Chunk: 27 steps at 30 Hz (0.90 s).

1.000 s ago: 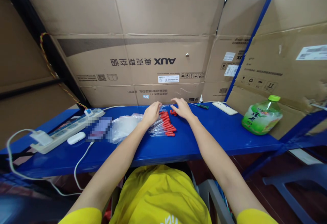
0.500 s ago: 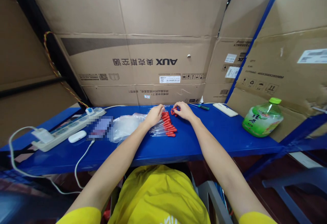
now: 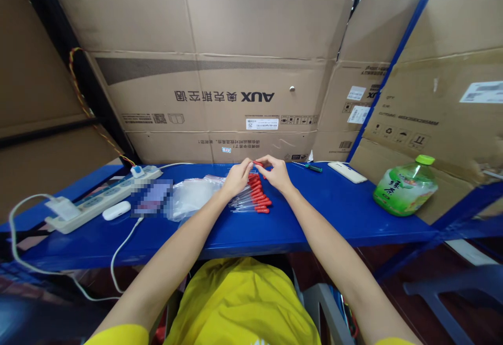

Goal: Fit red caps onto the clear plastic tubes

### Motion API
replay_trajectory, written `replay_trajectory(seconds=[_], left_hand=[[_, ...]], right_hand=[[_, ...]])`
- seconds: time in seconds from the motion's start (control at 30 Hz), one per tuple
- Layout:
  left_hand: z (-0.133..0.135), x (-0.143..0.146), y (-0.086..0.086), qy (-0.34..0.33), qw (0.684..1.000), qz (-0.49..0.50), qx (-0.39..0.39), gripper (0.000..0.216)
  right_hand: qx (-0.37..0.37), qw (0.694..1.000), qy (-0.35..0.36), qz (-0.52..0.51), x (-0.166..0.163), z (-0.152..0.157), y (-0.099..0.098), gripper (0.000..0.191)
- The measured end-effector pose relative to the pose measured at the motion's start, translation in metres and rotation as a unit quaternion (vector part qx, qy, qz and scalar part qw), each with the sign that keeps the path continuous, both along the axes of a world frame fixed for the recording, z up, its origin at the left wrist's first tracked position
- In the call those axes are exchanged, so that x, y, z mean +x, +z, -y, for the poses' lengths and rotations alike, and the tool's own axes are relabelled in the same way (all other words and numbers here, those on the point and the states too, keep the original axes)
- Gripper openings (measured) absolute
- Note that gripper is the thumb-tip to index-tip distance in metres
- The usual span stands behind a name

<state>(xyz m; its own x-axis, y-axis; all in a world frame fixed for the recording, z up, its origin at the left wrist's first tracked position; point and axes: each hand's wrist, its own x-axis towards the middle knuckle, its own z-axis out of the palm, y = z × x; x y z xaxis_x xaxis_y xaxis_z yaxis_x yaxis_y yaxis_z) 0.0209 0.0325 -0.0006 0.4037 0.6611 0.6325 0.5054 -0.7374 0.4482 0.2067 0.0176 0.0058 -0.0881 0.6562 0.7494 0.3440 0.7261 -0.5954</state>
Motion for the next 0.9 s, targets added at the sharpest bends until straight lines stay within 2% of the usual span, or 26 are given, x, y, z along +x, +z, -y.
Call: replay_trajectory(seconds=[0.3,0.6,0.9], left_hand=[[0.001,0.003,0.001,-0.046,0.998,0.035,-0.028,0.036],[0.002,-0.003,0.007,-0.039,0.999,-0.035,0.003,0.036],[-0.002,-0.009,0.007,-0.031,0.994,-0.105,0.023,0.037]], right_hand=[[-0.038,0.996,0.043,-0.066,-0.003,-0.001,-0.003,0.026],[-0.096,0.985,0.083,-0.121,-0.004,-0.004,-0.002,0.039],[-0.119,0.983,0.103,-0.091,0.003,-0.002,0.000,0.043]])
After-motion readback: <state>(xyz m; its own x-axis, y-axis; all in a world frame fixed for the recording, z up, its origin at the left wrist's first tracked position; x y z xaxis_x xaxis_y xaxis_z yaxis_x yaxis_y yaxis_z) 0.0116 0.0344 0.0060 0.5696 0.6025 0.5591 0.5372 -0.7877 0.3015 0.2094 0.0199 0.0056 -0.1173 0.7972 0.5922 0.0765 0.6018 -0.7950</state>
